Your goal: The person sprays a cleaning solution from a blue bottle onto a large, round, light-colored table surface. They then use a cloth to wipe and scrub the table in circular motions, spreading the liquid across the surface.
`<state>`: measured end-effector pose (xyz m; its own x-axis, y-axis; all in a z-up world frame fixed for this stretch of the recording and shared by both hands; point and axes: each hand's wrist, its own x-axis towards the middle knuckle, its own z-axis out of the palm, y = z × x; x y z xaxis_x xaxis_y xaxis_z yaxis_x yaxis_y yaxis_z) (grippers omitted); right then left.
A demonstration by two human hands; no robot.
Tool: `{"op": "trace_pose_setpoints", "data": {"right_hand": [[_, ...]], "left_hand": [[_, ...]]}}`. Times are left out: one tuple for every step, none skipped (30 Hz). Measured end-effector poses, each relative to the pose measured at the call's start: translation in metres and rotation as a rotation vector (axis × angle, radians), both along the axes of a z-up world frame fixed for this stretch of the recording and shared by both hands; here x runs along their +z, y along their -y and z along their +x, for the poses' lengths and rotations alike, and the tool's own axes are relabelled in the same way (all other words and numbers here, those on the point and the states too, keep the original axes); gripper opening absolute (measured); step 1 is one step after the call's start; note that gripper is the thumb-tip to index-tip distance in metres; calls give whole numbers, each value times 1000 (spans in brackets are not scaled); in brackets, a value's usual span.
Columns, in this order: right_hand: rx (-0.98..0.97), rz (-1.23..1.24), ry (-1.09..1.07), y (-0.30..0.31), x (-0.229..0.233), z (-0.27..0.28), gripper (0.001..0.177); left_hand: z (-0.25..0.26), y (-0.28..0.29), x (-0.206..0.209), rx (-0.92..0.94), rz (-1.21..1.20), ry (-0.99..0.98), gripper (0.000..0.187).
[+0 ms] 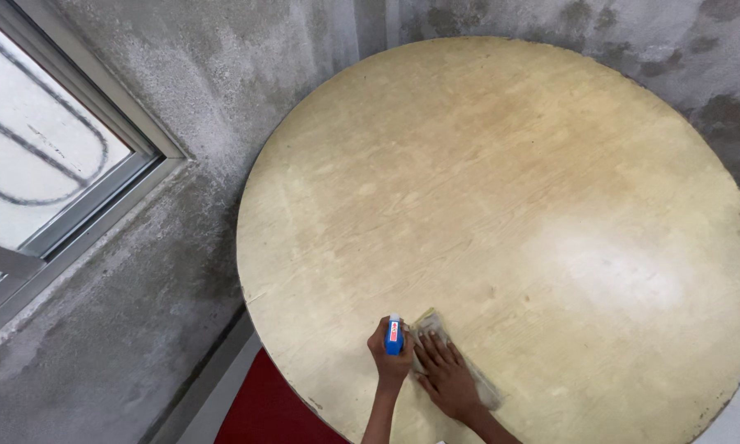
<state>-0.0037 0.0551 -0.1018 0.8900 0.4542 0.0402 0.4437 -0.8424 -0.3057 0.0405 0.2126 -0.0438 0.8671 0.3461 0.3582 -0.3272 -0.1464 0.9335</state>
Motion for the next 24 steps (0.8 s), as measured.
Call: {"op": "trace_pose_setpoints", "data": {"right_hand": [[12, -34, -36, 12, 1, -3, 67], [24, -67, -71, 25, 2, -4, 67], [-12, -81, 57, 41, 4, -6, 69], [-49, -93, 186, 58, 4, -8, 71], [-159, -283, -40, 78, 5, -8, 71], [-271, -470, -267, 100, 5, -7, 72], [-340, -426, -132, 124, 5, -6, 74], [-407, -381, 2, 148, 5, -4, 76], [-490, -426, 11, 169, 6, 1, 76], [-574, -470, 21, 187, 6, 7, 77], [-617, -412, 80, 201, 7, 12, 76], [-659, -354, 139, 212, 9, 18, 76], [-700, -292, 200, 219, 10, 25, 75], [-703, -240, 215, 225, 12, 34, 74], [-704, -186, 229, 230, 14, 44, 74], [-705, -133, 244, 233, 16, 54, 73], [-689, -114, 263, 234, 17, 64, 73], [-674, -95, 283, 233, 18, 75, 74], [-661, -77, 302, 232, 17, 85, 74], [-662, -78, 305, 229, 16, 97, 75], [-662, -81, 305, 226, 14, 108, 75], [-663, -84, 306, 223, 12, 118, 76], [-652, -85, 324, 219, 9, 127, 76], [-642, -86, 341, 214, 6, 135, 76]], "left_hand": [[-1, 0, 2, 3, 9, 4, 16], [-4, 1, 5, 6, 19, 8, 16], [-4, -1, 7, 10, 32, 13, 17], [-4, -1, 9, 20, 38, 4, 17], [-4, 1, 10, 26, 43, -3, 18], [-3, 1, 10, 32, 48, -11, 19], [-3, 0, 10, 23, 37, -6, 18], [-2, 0, 9, 14, 26, -2, 18], [-3, 1, 8, 4, 13, 0, 18], [-3, 1, 7, 8, 19, 6, 18], [-3, 1, 5, 14, 25, 11, 18], [-3, 1, 4, 19, 31, 16, 18], [-1, 0, 2, 12, 28, 23, 18], [-1, 0, 1, 6, 26, 29, 18], [-2, 0, 0, 1, 25, 37, 17], [-2, 1, -1, 19, 41, 22, 17], [-2, 2, -2, 36, 58, 8, 17], [-2, 2, -2, 53, 75, -6, 17], [-1, 3, -2, 49, 59, -3, 17], [-1, 3, -3, 44, 43, -1, 17], [-1, 4, -3, 40, 26, -1, 17], [0, 5, -3, 35, 21, 25, 17], [0, 5, -3, 32, 19, 51, 17], [0, 5, -4, 29, 17, 77, 18]]}}
